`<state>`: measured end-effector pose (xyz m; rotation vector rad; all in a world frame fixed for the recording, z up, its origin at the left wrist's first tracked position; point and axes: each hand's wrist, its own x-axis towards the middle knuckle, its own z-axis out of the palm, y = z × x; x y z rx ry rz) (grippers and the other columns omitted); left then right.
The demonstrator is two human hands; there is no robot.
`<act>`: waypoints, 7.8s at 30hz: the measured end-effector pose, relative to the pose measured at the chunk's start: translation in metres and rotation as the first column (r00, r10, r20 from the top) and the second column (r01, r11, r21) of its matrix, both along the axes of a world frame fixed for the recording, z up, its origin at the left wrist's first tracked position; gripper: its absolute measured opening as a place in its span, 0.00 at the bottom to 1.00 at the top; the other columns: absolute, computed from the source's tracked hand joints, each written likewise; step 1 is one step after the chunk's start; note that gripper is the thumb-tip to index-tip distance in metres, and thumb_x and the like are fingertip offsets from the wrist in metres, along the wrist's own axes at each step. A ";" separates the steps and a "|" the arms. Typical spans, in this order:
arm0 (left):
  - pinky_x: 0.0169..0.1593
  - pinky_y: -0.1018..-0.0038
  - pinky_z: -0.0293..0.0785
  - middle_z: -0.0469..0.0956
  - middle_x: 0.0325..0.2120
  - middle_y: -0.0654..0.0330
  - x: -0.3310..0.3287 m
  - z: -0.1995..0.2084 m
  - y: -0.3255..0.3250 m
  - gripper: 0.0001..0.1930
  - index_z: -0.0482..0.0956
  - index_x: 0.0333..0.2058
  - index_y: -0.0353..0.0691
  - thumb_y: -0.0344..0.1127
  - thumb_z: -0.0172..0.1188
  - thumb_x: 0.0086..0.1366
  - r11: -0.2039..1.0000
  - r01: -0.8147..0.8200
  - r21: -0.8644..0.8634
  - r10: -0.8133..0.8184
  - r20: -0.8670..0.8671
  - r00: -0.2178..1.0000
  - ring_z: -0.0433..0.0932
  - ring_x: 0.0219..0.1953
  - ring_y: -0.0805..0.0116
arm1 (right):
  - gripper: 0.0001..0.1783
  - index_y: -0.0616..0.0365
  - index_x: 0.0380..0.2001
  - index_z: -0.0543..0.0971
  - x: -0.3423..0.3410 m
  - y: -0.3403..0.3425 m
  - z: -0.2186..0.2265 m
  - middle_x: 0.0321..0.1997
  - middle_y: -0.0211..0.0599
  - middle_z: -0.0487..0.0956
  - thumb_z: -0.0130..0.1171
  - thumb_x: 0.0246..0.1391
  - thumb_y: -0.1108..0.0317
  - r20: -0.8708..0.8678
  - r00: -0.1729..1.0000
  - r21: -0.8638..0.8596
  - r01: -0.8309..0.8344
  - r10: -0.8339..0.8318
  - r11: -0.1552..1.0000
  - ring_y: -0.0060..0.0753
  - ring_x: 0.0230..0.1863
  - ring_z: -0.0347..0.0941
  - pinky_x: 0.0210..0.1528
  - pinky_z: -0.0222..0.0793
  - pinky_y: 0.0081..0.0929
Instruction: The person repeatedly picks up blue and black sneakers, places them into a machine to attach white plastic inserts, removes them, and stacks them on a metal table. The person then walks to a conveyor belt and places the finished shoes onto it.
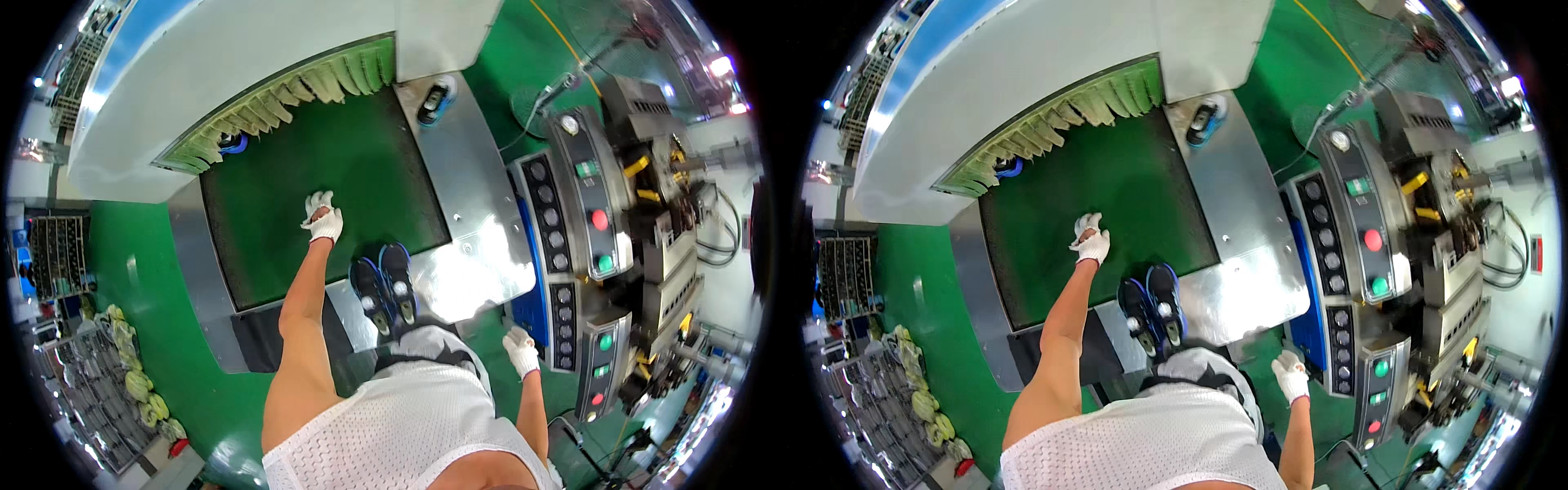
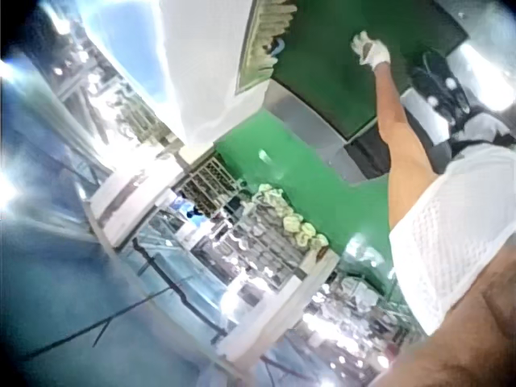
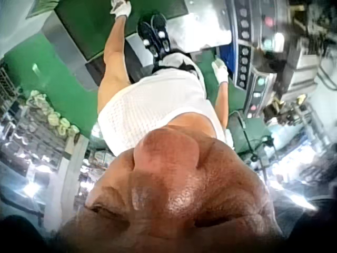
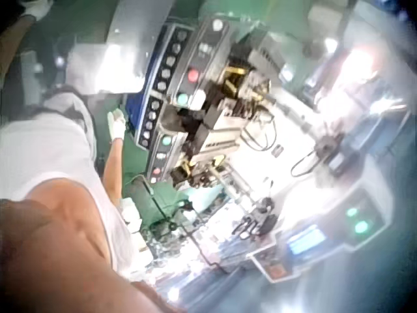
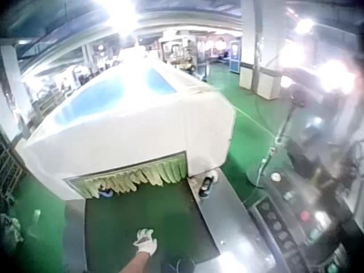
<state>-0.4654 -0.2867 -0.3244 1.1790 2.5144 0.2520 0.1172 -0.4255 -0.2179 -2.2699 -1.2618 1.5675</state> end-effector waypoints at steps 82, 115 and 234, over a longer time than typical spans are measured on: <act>0.59 0.50 0.70 0.75 0.52 0.43 0.737 0.184 0.475 0.33 0.70 0.54 0.38 0.46 0.71 0.54 0.349 0.847 0.401 -0.886 -0.153 0.437 0.75 0.56 0.42 | 0.21 0.66 0.45 0.80 0.162 0.061 0.206 0.20 0.21 0.73 0.70 0.49 0.66 -0.713 0.238 -0.054 0.919 -0.660 0.390 0.13 0.18 0.62 0.18 0.56 0.18; 0.53 0.53 0.70 0.74 0.46 0.50 0.320 0.083 -0.056 0.30 0.72 0.54 0.40 0.40 0.71 0.53 0.973 -0.222 -0.058 0.225 0.068 0.972 0.75 0.51 0.48 | 0.11 0.48 0.34 0.87 0.314 0.668 -0.046 0.40 0.40 0.86 0.59 0.51 0.61 0.897 0.401 0.311 -0.272 -0.187 0.911 0.41 0.40 0.82 0.39 0.77 0.38; 0.63 0.68 0.70 0.74 0.57 0.54 0.733 0.348 0.021 0.39 0.61 0.68 0.34 0.32 0.57 0.55 0.160 0.679 0.717 -0.431 0.669 -0.605 0.75 0.59 0.63 | 0.44 0.64 0.66 0.64 0.201 -0.066 0.197 0.62 0.52 0.74 0.70 0.53 0.55 -0.927 -0.307 -0.142 0.820 0.216 0.555 0.50 0.59 0.76 0.62 0.73 0.47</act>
